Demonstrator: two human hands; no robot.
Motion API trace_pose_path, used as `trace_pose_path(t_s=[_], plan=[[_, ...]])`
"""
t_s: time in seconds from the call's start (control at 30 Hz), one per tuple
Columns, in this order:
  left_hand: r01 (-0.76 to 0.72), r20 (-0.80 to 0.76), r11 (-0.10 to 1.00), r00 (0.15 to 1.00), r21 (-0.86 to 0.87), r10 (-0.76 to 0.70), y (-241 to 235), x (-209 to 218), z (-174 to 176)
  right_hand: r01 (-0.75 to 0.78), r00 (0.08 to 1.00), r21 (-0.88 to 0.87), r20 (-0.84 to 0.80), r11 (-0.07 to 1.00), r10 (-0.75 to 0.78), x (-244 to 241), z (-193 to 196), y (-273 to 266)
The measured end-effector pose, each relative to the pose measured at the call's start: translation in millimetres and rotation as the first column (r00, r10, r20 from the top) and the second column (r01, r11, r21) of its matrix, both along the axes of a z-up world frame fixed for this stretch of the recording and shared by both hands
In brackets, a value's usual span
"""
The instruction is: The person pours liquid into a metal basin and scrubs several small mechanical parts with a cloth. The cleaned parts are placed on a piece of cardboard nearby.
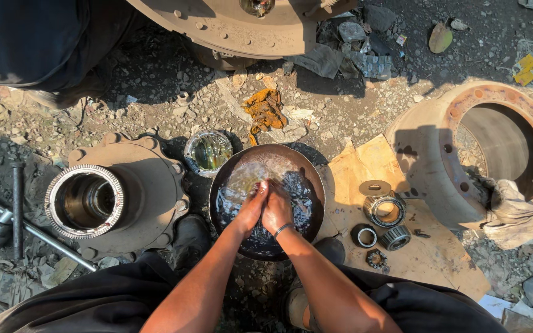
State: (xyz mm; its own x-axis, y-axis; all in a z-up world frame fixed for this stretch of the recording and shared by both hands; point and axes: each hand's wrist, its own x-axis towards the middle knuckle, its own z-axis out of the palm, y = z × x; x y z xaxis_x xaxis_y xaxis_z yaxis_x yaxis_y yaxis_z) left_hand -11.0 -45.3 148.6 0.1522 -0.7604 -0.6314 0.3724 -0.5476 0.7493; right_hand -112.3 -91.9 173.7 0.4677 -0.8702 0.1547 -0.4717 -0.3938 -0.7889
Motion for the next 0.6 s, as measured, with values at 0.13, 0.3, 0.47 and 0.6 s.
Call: trace_pose_path(t_s=[0.13, 0.3, 0.47, 0.6], plan=[[0.127, 0.1, 0.991, 0.986, 0.032, -0.13, 7.6, -13.3, -0.1, 0.139, 0.977, 0.322, -0.201, 0.937, -0.076, -16.6, -40.9, -28.0], [0.258, 0.195, 0.963, 0.943, 0.081, -0.269, 10.0, -18.0, -12.5, 0.29, 0.949, 0.557, -0.271, 0.778, -0.16, -44.7, -84.3, -61.0], [0.104, 0.175, 0.969, 0.974, 0.224, -0.145, 4.7, -8.5, -37.0, 0.172, 0.966, 0.349, -0.243, 0.921, -0.089, -24.2, -57.0, -18.0], [-0.082, 0.429, 0.981, 0.904, 0.178, -0.002, 7.1, -3.1, -32.4, 0.026, 1.0, -0.135, 0.004, 0.991, -0.026, 1.3, -26.6, -1.1]])
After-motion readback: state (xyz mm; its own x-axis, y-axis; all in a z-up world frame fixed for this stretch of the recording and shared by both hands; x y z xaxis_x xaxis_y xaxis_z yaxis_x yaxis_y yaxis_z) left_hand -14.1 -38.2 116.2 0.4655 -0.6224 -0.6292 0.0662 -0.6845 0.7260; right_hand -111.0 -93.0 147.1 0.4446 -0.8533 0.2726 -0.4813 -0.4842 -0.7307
